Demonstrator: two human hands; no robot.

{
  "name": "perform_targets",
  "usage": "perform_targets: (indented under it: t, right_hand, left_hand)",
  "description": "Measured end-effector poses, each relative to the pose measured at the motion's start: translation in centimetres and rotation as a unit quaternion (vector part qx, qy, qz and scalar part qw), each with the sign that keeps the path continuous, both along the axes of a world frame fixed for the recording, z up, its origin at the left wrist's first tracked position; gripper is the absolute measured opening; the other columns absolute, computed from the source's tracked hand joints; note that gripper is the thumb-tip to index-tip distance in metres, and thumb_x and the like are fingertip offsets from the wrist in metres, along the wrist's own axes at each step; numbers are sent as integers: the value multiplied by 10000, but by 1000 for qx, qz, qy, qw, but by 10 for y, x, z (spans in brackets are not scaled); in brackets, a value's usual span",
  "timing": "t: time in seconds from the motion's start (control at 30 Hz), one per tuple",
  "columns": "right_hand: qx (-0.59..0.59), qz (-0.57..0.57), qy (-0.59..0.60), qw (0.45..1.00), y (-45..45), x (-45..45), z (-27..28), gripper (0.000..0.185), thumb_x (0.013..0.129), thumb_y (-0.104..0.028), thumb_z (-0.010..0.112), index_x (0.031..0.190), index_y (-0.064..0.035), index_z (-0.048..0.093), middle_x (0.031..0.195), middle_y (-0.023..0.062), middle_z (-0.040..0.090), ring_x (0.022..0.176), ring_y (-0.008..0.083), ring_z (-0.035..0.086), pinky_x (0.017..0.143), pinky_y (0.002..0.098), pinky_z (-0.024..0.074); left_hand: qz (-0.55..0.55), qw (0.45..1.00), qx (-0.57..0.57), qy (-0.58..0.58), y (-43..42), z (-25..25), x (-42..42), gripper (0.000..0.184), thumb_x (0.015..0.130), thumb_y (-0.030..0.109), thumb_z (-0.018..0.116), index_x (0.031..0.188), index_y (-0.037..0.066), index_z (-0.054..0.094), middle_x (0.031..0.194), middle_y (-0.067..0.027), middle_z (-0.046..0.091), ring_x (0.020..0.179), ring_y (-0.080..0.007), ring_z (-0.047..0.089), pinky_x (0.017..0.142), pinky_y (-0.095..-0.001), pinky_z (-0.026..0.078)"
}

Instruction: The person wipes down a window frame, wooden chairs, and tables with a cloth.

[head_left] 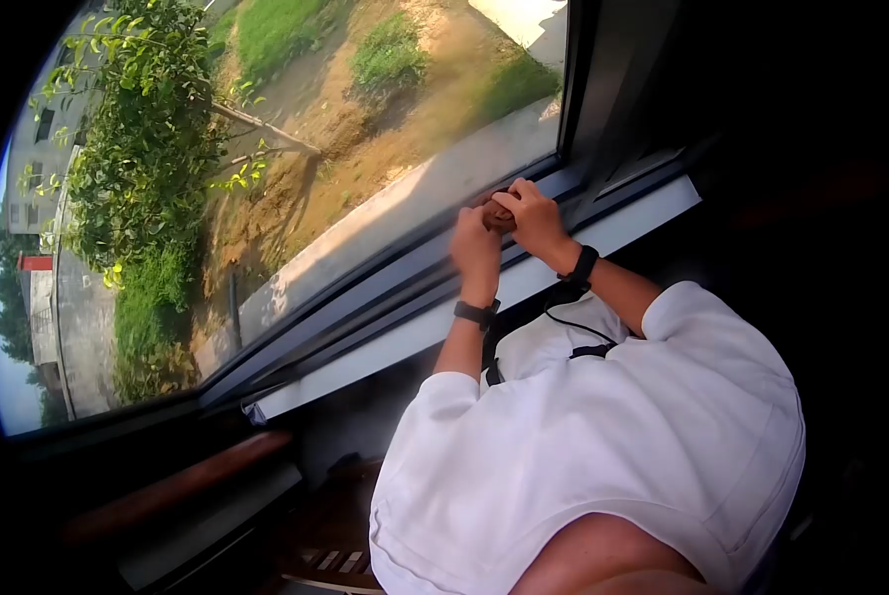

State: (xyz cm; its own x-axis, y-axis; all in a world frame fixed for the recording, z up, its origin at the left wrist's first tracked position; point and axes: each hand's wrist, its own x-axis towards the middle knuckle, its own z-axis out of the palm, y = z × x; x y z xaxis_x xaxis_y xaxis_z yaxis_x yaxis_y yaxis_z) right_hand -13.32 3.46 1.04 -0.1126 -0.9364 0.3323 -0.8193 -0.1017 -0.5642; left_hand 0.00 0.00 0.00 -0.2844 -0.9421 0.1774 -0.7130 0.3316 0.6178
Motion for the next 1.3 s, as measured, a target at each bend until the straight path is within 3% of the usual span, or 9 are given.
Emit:
perform_targets:
  t: [0.1,0.3,0.43,0.53,0.63,0.87,1.0,1.1,1.3]
  right_hand:
    - [-52,-32,-24,998,24,-58,21,457,750,-41,740,1193,-106,650,1087,111,577,979,325,611,770,397,531]
    - [-322,-71,-33,943,55,-107,110,608,665,4,805,1236,-110,630,1116,109,560,982,324,600,791,391,525]
    - [-407,-89,-19,909,54,-132,169,585,687,-21,854,1228,-79,639,1162,105,565,1028,283,610,836,355,519]
    - [-417,-78,-52,904,42,-146,159,615,679,-56,869,1240,-75,618,1168,112,564,1044,299,598,851,376,512]
    - [-407,-72,-66,908,36,-152,124,670,621,-83,882,1234,-98,610,1167,120,539,1044,323,569,855,408,499]
    - [-330,-42,-80,940,46,-147,54,658,616,-86,873,1223,-111,620,1149,115,525,1065,332,534,879,419,474]
    - [-347,-24,-57,936,46,-141,98,646,646,-61,852,1248,-115,623,1129,108,526,1035,302,556,846,385,492]
    - [-402,-21,-72,912,42,-134,165,633,639,3,836,1234,-80,637,1137,96,549,995,282,591,799,359,512]
    - [-366,-20,-15,930,41,-127,233,716,576,87,806,1244,-102,632,1120,104,535,977,296,587,791,354,506]
  left_hand:
    - [-43,994,-65,70,9,10,-59,434,748,8,662,1165,120,635,1020,-108,623,871,-359,641,702,-446,526]
    - [-125,925,-253,255,30,133,-124,528,723,-55,666,1225,105,630,1022,-121,627,832,-335,651,638,-409,527]
    - [-155,893,-289,309,28,186,-154,489,697,-129,652,1158,31,656,929,-97,553,786,-228,582,620,-313,494]
    - [-156,886,-305,313,23,191,-165,455,711,-119,664,1140,31,666,889,-68,514,744,-181,536,594,-277,474]
    - [-152,893,-333,263,19,162,-161,547,672,-27,746,1201,90,670,890,-110,611,744,-276,599,612,-346,499]
    - [-176,910,-292,235,17,95,-146,438,703,-29,715,1127,61,654,881,-120,607,695,-288,601,599,-367,499]
    - [-136,910,-298,253,21,124,-149,484,701,-25,712,1173,71,659,893,-123,607,692,-281,586,605,-369,489]
    - [-120,898,-325,270,15,167,-155,306,841,10,609,1145,5,639,892,-134,575,780,-284,593,678,-343,484]
    - [-120,881,-346,299,0,217,-159,451,761,-90,542,1181,43,635,910,-150,562,812,-318,563,716,-372,469]
